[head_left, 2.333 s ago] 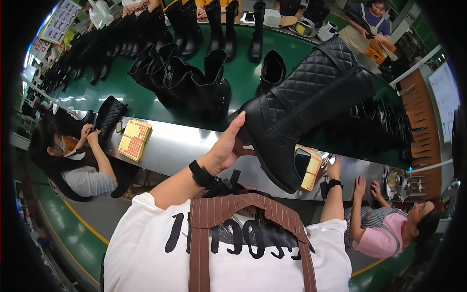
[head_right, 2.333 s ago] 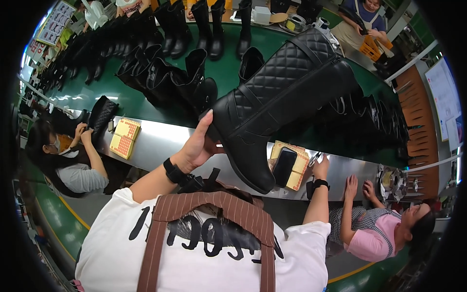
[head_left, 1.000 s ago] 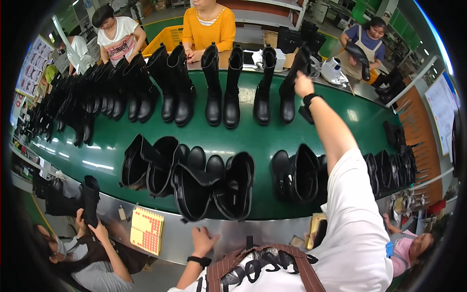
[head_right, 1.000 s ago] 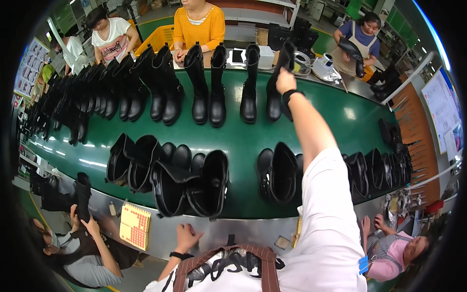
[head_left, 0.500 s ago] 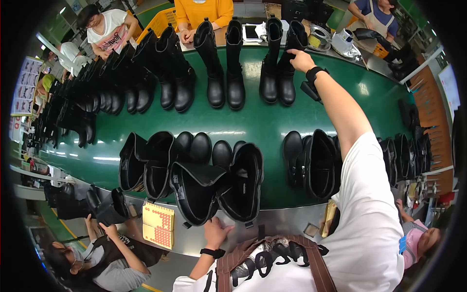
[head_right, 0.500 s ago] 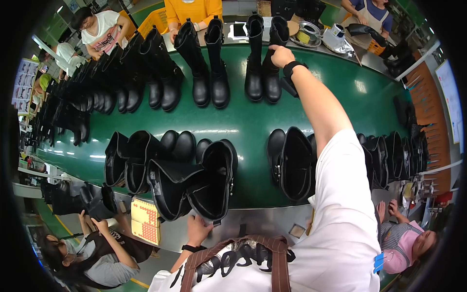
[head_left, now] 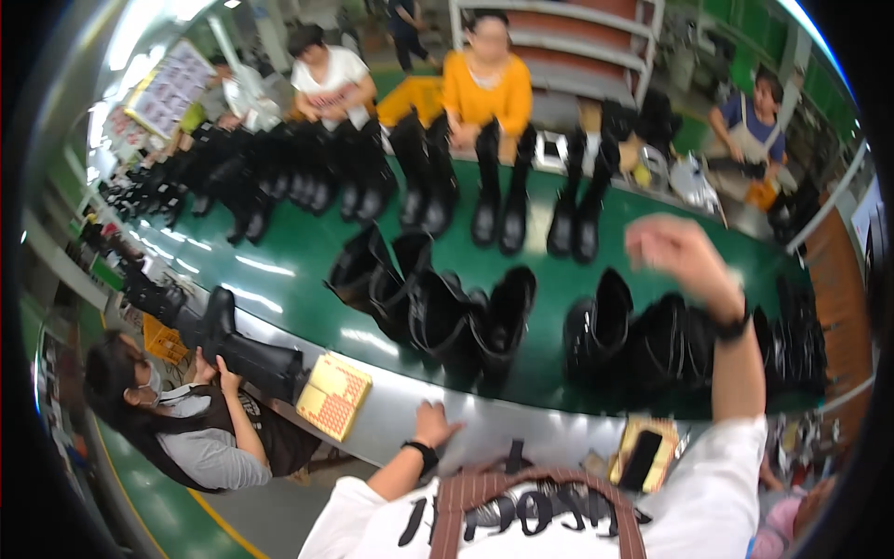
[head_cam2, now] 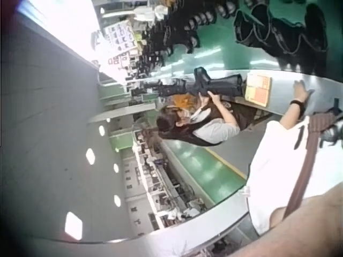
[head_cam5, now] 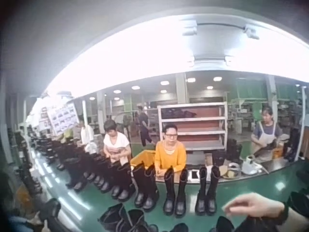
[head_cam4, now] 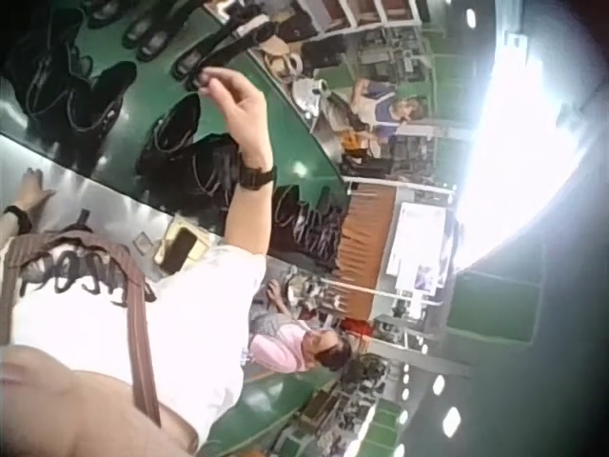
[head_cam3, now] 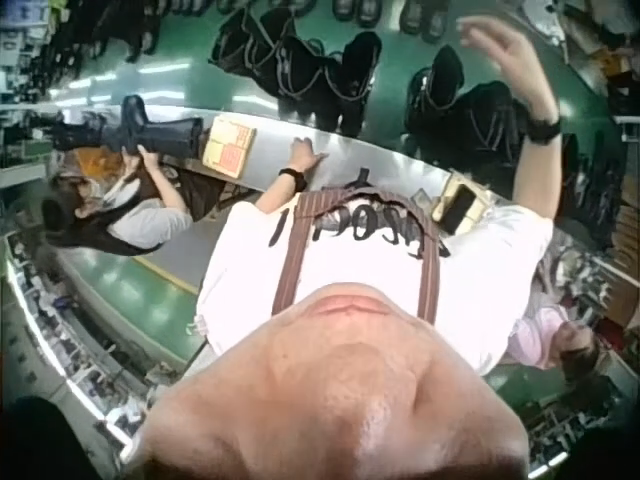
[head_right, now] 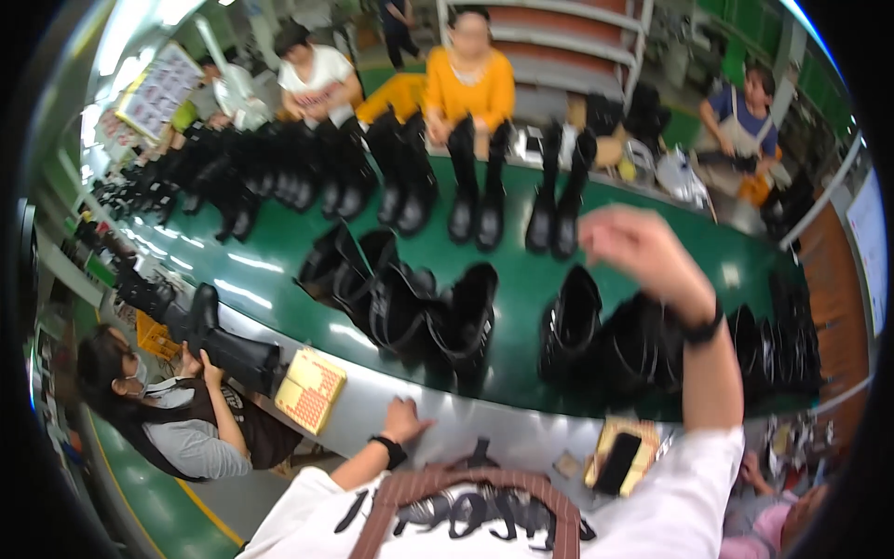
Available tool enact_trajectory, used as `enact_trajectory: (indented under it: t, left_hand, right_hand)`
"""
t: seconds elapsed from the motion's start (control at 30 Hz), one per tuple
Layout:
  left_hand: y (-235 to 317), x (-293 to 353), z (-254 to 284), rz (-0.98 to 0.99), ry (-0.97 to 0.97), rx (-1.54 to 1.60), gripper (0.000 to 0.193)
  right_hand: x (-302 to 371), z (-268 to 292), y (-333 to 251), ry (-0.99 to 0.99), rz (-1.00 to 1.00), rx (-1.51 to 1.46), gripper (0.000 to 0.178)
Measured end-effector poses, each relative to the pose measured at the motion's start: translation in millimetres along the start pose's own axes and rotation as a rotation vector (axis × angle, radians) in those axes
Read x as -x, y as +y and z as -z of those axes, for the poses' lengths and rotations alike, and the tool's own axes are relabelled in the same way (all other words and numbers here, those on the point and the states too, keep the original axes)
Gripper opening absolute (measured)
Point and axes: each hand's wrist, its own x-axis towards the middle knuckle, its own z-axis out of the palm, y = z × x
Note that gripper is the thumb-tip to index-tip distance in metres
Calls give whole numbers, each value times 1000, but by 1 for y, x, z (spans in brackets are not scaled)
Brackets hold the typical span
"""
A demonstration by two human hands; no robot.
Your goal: The recorder is inspecting and adjusting zippers on black boots on a conveyor belt in a shoe manufacturing facility.
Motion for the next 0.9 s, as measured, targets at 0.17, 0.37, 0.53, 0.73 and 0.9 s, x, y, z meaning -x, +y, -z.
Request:
enact_trajectory:
  t: [0.17, 0.37, 0.53, 0.73, 0.9]
  left_hand:
    - [11, 32, -11, -24, -281, 228, 43]
    - [31, 113, -18, -507, -397, 605, 42]
    - [28, 160, -52, -12, -826, 1094, 45]
    - [42, 208, -104, -173, -360, 1202, 47]
    - [24, 251, -146, 159, -414, 1291, 49]
  right_hand:
    - [128, -99, 2, -605, -136, -25, 28]
    - [229, -222, 119, -748, -572, -184, 38]
    - [262, -245, 183, -837, -512, -139, 32]
    - [262, -256, 191, -1065, -397, 57, 32]
    - [254, -270, 177, -1131, -353, 201, 25]
